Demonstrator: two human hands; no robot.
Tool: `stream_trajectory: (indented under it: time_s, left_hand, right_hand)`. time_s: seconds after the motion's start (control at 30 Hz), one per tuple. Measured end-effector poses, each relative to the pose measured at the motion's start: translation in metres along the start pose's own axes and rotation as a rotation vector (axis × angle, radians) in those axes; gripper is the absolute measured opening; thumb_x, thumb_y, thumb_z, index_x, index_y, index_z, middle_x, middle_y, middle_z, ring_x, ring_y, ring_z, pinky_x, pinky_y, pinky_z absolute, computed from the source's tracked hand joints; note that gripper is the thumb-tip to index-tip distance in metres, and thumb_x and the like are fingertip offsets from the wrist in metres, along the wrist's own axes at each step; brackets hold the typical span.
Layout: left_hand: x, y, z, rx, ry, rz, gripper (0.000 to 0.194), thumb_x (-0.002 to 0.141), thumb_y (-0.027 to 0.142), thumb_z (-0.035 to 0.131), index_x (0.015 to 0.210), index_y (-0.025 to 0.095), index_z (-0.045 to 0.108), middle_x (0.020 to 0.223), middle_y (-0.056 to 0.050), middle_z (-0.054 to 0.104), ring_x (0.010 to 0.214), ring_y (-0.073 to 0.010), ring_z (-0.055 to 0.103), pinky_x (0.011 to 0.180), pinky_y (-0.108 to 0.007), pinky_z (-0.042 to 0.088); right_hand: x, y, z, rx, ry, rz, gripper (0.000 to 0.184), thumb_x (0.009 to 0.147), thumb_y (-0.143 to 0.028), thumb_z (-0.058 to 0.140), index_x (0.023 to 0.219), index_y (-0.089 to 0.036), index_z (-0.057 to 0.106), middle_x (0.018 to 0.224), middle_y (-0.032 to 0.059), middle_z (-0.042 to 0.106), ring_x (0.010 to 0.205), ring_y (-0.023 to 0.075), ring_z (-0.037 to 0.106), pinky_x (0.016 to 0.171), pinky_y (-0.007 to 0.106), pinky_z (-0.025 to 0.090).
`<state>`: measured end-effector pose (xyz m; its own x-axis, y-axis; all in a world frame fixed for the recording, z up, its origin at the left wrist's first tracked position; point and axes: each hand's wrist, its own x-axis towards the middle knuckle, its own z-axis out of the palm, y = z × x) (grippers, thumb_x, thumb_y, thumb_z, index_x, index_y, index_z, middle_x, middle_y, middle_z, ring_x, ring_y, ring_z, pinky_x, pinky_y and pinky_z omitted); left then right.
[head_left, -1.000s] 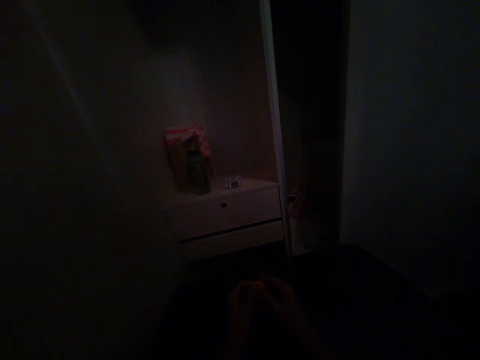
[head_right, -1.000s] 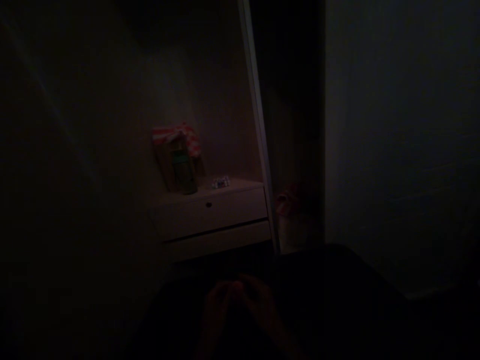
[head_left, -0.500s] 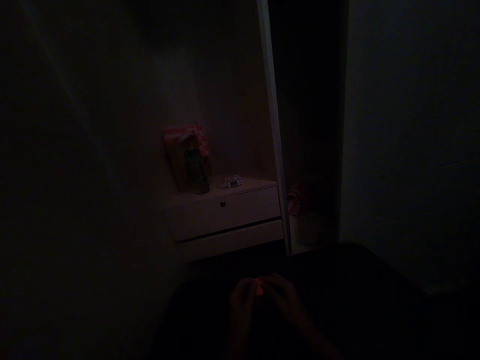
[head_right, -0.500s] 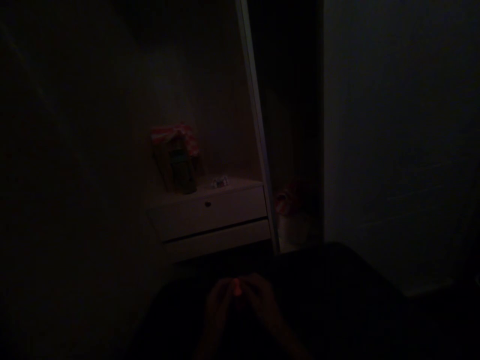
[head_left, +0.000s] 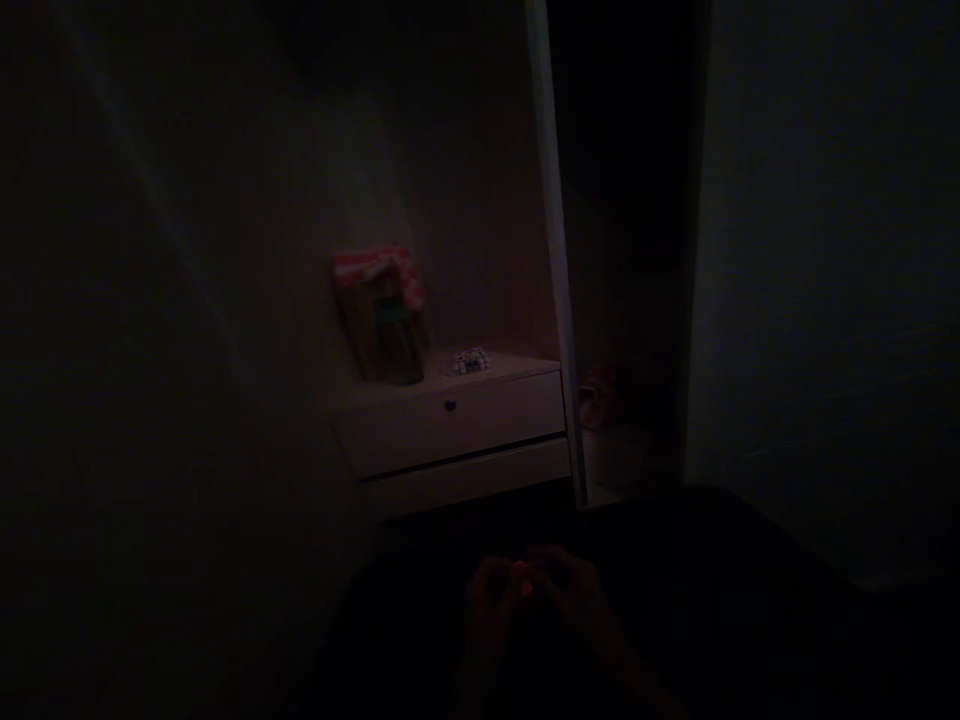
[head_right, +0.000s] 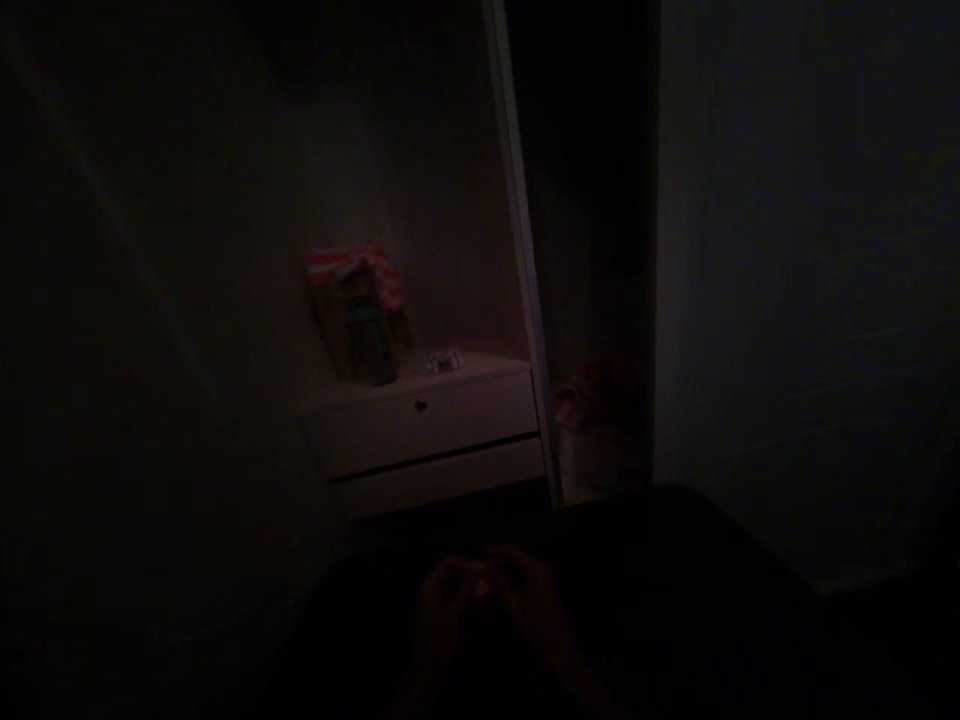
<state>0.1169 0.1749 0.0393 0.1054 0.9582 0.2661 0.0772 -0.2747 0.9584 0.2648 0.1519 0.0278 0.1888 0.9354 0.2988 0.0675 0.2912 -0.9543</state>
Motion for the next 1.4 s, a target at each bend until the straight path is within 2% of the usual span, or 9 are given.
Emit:
stream_trajectory:
  time_s: [0.2, 0.5, 0.67, 0.83, 1.03, 1.17, 1.3, 1.4]
  left_hand:
    - [-0.001, 0.0, 0.0, -0.019, -0.03, 0.018, 0.04, 0.081, 0.057, 0.07, 0.077, 0.017, 0.069, 0.069, -0.003, 0.07, 0.066, -0.0183, 0.065, 0.062, -0.027, 0.051]
    - [-0.006, 0.006, 0.001, 0.052, -0.044, -0.008, 0.043, 0.081, 0.059, 0.067, 0.086, 0.017, 0.077, 0.082, -0.008, 0.079, 0.075, -0.0241, 0.071, 0.068, -0.031, 0.056]
    - [-0.005, 0.009, 0.001, 0.062, -0.023, -0.029, 0.046, 0.078, 0.062, 0.069, 0.081, 0.017, 0.078, 0.076, -0.008, 0.078, 0.071, -0.0238, 0.07, 0.064, -0.03, 0.055]
    - [-0.004, 0.006, 0.0, 0.028, -0.059, -0.047, 0.047, 0.078, 0.062, 0.069, 0.082, 0.017, 0.078, 0.075, -0.007, 0.077, 0.07, -0.0225, 0.068, 0.063, -0.029, 0.053]
    - [-0.003, 0.005, -0.004, 0.085, -0.04, -0.009, 0.047, 0.079, 0.063, 0.067, 0.072, 0.017, 0.072, 0.065, -0.004, 0.07, 0.063, -0.0193, 0.063, 0.061, -0.028, 0.049]
    - [-0.003, 0.008, -0.006, 0.102, -0.065, 0.029, 0.042, 0.083, 0.058, 0.066, 0.075, 0.018, 0.072, 0.071, -0.004, 0.072, 0.067, -0.0196, 0.065, 0.065, -0.028, 0.05]
    - [-0.002, 0.007, -0.005, 0.063, -0.079, -0.026, 0.045, 0.082, 0.061, 0.065, 0.083, 0.017, 0.075, 0.076, -0.005, 0.074, 0.07, -0.0214, 0.066, 0.064, -0.028, 0.051]
    - [-0.002, 0.004, -0.003, 0.074, -0.057, -0.031, 0.049, 0.08, 0.065, 0.064, 0.081, 0.017, 0.076, 0.072, -0.005, 0.073, 0.066, -0.0205, 0.064, 0.062, -0.028, 0.05]
  right_hand:
    - [-0.001, 0.004, -0.002, -0.06, 0.023, -0.024, 0.036, 0.083, -0.053, 0.07, 0.102, -0.023, 0.078, 0.101, 0.0083, 0.08, 0.093, 0.0282, 0.075, 0.084, 0.038, 0.06]
    - [-0.002, 0.015, -0.005, -0.242, 0.045, -0.132, 0.031, 0.093, -0.047, 0.058, 0.109, -0.027, 0.077, 0.108, 0.0071, 0.078, 0.1, 0.0268, 0.073, 0.092, 0.04, 0.056]
    - [-0.005, 0.013, -0.003, -0.248, 0.023, -0.207, 0.031, 0.096, -0.041, 0.054, 0.113, -0.028, 0.076, 0.104, 0.0076, 0.077, 0.093, 0.024, 0.072, 0.086, 0.037, 0.058]
    - [-0.007, 0.01, -0.002, -0.264, -0.006, -0.253, 0.032, 0.096, -0.032, 0.052, 0.121, -0.03, 0.073, 0.093, 0.0057, 0.072, 0.084, 0.0204, 0.069, 0.078, 0.032, 0.057]
    - [-0.009, 0.014, 0.001, -0.249, -0.064, -0.294, 0.038, 0.097, -0.028, 0.05, 0.129, -0.034, 0.068, 0.094, 0.0049, 0.07, 0.085, 0.0194, 0.068, 0.078, 0.031, 0.056]
    - [-0.009, 0.011, 0.003, -0.213, -0.034, -0.254, 0.034, 0.097, -0.034, 0.052, 0.125, -0.033, 0.071, 0.096, 0.0057, 0.072, 0.086, 0.0213, 0.07, 0.08, 0.033, 0.057]
    - [-0.007, 0.004, 0.002, -0.145, 0.024, -0.167, 0.027, 0.095, -0.039, 0.057, 0.111, -0.027, 0.075, 0.106, 0.0078, 0.076, 0.096, 0.0241, 0.071, 0.087, 0.036, 0.056]
    - [-0.004, 0.0, 0.001, -0.138, 0.004, -0.188, 0.026, 0.095, -0.041, 0.057, 0.099, -0.025, 0.076, 0.096, 0.0068, 0.076, 0.091, 0.0232, 0.071, 0.084, 0.035, 0.056]
